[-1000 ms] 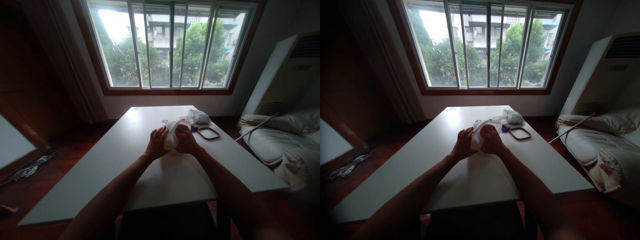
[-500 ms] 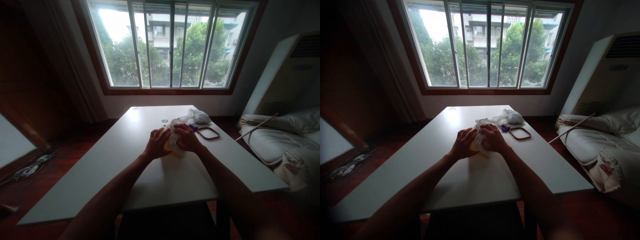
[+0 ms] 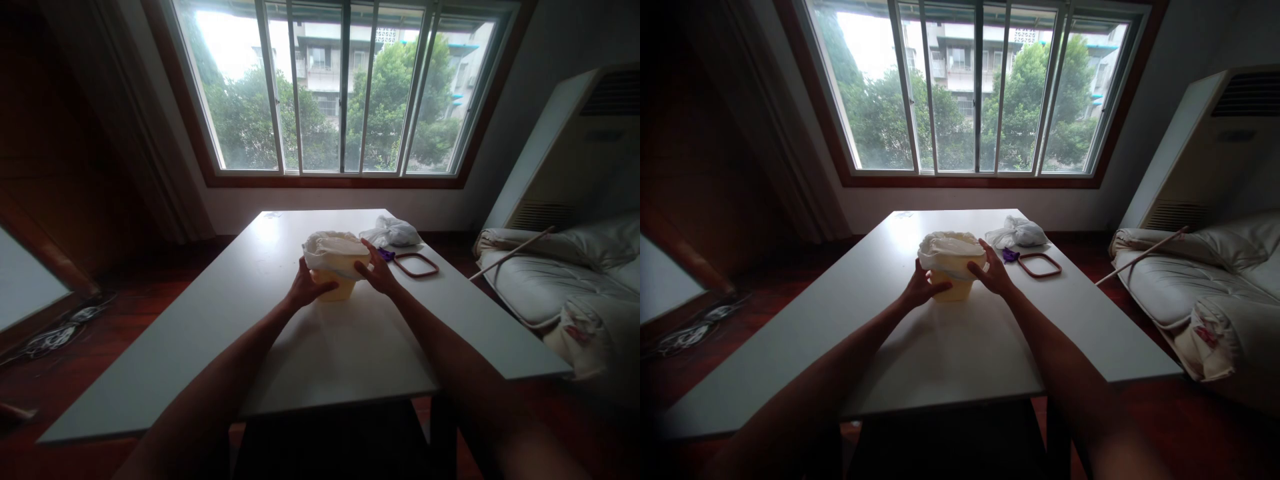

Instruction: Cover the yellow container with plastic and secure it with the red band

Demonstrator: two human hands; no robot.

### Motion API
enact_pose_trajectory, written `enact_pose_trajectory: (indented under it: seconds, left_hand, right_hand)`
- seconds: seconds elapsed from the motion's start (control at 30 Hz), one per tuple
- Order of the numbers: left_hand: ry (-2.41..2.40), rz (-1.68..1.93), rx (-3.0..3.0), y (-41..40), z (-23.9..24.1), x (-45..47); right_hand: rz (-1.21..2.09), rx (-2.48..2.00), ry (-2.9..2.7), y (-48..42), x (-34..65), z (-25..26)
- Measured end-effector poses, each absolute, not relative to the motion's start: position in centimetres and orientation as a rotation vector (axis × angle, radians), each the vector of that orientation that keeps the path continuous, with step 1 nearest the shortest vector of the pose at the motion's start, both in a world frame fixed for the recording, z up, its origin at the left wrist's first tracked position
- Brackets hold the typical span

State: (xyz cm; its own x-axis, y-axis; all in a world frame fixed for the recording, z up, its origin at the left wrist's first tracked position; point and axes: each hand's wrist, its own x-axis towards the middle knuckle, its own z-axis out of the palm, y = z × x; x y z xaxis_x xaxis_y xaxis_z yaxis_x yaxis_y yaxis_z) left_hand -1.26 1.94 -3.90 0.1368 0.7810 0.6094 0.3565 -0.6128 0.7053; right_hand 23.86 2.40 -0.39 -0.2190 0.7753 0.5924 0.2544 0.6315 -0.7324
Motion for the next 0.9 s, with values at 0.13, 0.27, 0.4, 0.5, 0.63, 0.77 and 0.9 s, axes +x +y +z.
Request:
enact_pose_trajectory:
  seconds: [0.13,0.27,0.4,0.5,0.63,0.77,0.9]
  left_hand:
    - [0.955,0.929,2.218,1.8,-1.5,-5.0]
    - [1.274,0.957,2.313,1.2,1.3,-8.2]
    - [1.526,1.580,2.353,0.1,2.6,-6.6]
    - [1.354,1.471,2.488,-0.7,2.3,-4.4]
    - [1.370,1.088,2.481,-0.6,0.9,-3.5]
    - [1.446,0.625,2.479,0.1,0.1,-4.8]
    - [1.448,0.445,2.402,0.8,0.6,-7.3]
  right_hand:
    - [0.632,-0.772,-1.778,2.1,23.3,-0.4]
    - [0.607,-0.754,-1.819,1.9,23.2,-0.2]
    - [0.568,-0.750,-1.859,1.9,23.1,-0.4]
    - [0.607,-0.752,-1.878,2.2,22.9,-0.9]
    - [0.722,-0.795,-1.967,2.8,23.1,-2.2]
    - [0.823,-0.845,-2.109,3.5,24.5,-3.1]
    - [0.852,-0.958,-2.076,4.3,26.9,-1.8]
